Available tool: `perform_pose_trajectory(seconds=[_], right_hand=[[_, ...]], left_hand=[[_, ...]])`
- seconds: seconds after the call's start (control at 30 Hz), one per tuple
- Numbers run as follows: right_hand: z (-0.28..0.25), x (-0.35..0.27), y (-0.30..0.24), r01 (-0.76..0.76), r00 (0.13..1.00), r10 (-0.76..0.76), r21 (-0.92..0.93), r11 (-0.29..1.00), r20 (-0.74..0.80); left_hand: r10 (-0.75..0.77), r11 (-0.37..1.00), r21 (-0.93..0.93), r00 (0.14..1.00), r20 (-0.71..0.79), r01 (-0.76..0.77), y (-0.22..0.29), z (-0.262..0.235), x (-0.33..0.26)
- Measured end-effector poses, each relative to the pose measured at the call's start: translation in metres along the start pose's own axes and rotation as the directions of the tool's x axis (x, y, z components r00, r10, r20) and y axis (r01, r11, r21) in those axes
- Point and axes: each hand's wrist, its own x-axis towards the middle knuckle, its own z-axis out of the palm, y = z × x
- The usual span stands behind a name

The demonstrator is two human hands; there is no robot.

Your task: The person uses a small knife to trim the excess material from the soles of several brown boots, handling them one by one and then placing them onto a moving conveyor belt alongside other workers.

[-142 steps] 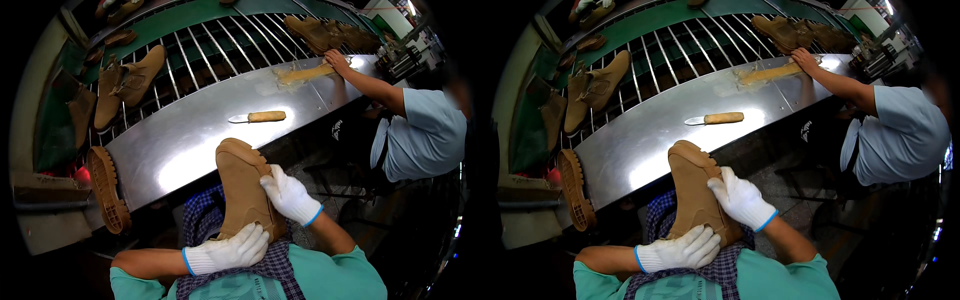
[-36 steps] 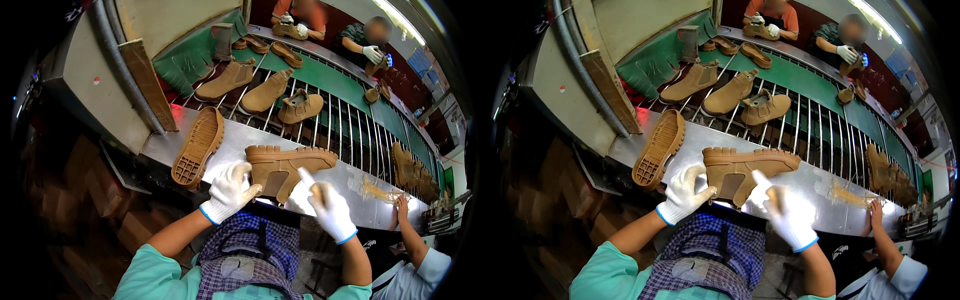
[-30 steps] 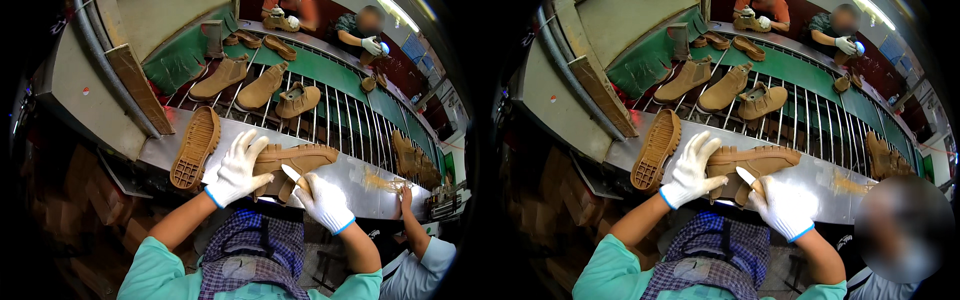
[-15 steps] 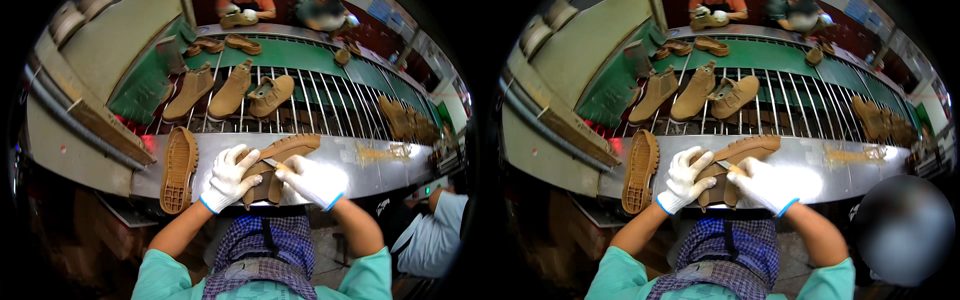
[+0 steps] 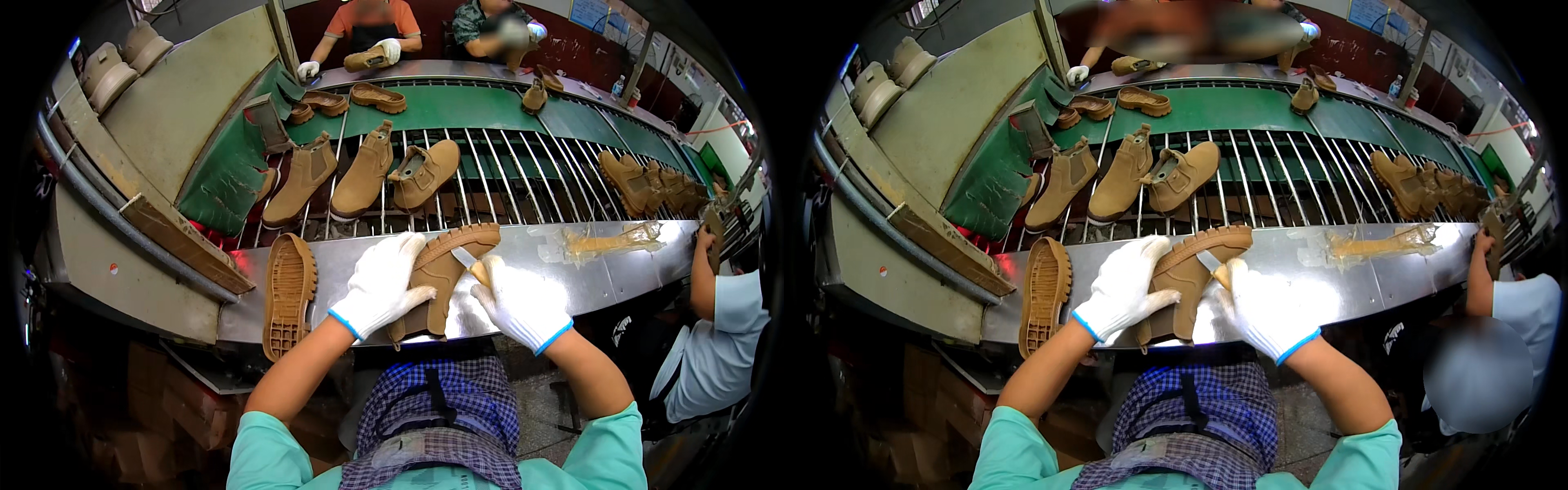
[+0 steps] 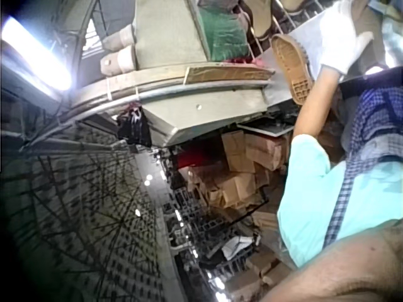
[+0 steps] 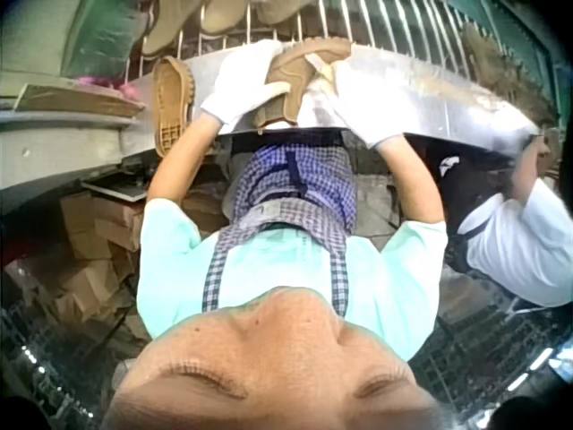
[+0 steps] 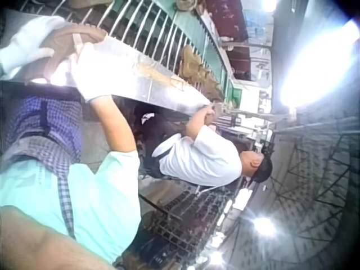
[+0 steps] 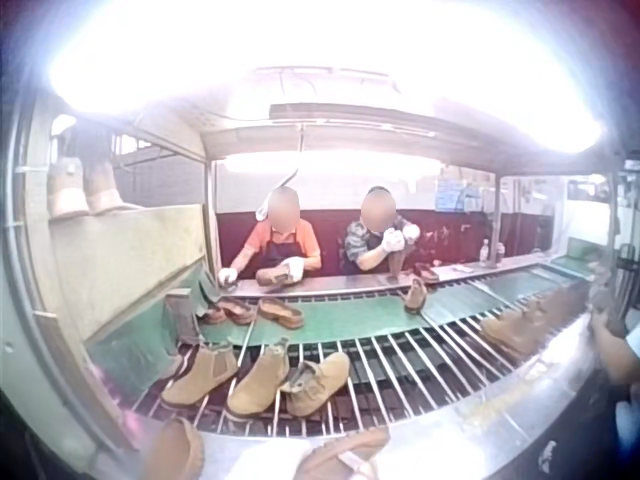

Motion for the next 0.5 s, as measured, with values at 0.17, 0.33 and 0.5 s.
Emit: perform_pose_trajectory(seconds=[0.17,0.33,0.5], right_hand=[[0.057,0.002,-0.015,0.458,0.869,-0.424,0.089,0.885,-0.255],[0.023,-0.002,-0.021,0.332,0.943,-0.321,0.188,0.924,-0.085],[0.025,0.023,0.022,0.339,0.937,-0.342,-0.048,0.939,-0.072]], left_hand=[[-0.03,0.995,0.1,0.996,0.086,0.021,0.001,0.02,0.006],[0.075,0.987,0.144,0.997,-0.013,-0.072,-0.006,0.015,-0.005],[0.123,0.979,0.177,0.986,-0.112,-0.102,0.0,0.019,-0.004]])
